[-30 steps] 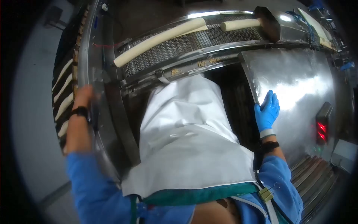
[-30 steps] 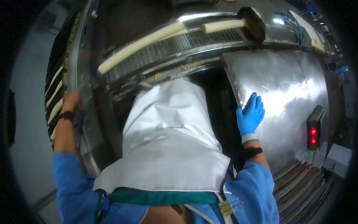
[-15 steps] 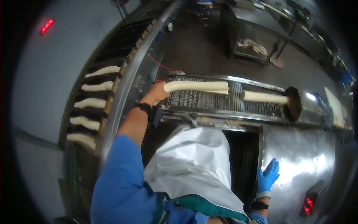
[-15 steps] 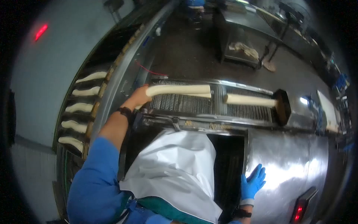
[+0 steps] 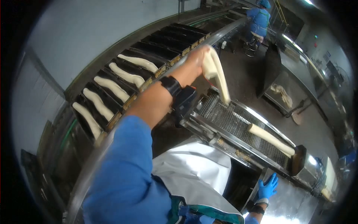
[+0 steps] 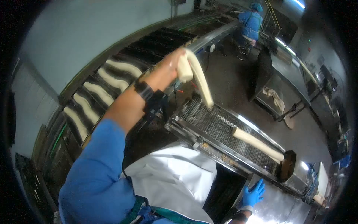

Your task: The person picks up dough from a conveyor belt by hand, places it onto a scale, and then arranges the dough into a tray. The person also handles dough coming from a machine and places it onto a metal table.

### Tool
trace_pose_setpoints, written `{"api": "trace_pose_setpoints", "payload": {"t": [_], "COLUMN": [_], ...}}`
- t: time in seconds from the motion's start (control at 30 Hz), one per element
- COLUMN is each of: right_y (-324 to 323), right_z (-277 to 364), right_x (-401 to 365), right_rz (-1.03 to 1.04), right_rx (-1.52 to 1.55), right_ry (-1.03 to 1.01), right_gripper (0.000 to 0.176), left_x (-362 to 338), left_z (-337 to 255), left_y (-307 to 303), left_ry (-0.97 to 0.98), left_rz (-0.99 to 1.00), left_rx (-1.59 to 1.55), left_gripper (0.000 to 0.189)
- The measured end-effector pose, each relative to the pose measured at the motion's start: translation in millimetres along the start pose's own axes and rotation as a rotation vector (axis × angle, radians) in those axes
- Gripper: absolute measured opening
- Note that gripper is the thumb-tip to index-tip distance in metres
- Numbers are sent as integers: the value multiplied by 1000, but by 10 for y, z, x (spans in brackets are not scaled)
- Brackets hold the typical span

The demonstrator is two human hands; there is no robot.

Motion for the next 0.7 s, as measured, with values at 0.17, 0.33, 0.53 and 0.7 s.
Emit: {"api": "trace_pose_setpoints", "payload": {"t": [0.17, 0.33, 0.53, 0.7], "right_y": [35, -39, 42, 198], "right_z": [-8, -16, 170, -81], "right_x": [-98, -132, -199, 650], "right_rz": [-9, -8, 24, 149], "right_rx": [8, 12, 14, 504], "right_ry": [6, 37, 52, -149], "right_gripper": [94, 93, 92, 66], "left_x": [15, 296, -682, -1652], "left_z": [-1157, -1284, -1443, -1583], "left_y": [-80, -1243, -2528, -3208], "left_ry": [523, 382, -80, -226], "left_rz": [-202, -198, -167, 50], "left_rx": [198, 311, 1010, 1900], "left_gripper": [44, 53, 40, 28]}}
Point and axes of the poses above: each hand's wrist, its own x-axis towards the middle knuckle, its own y-axis out of the palm, z = x × y, the point moved 1 cm from there along x, towards the middle knuckle, and after that the axes turned 5 degrees about z, right-handed, at the moved point
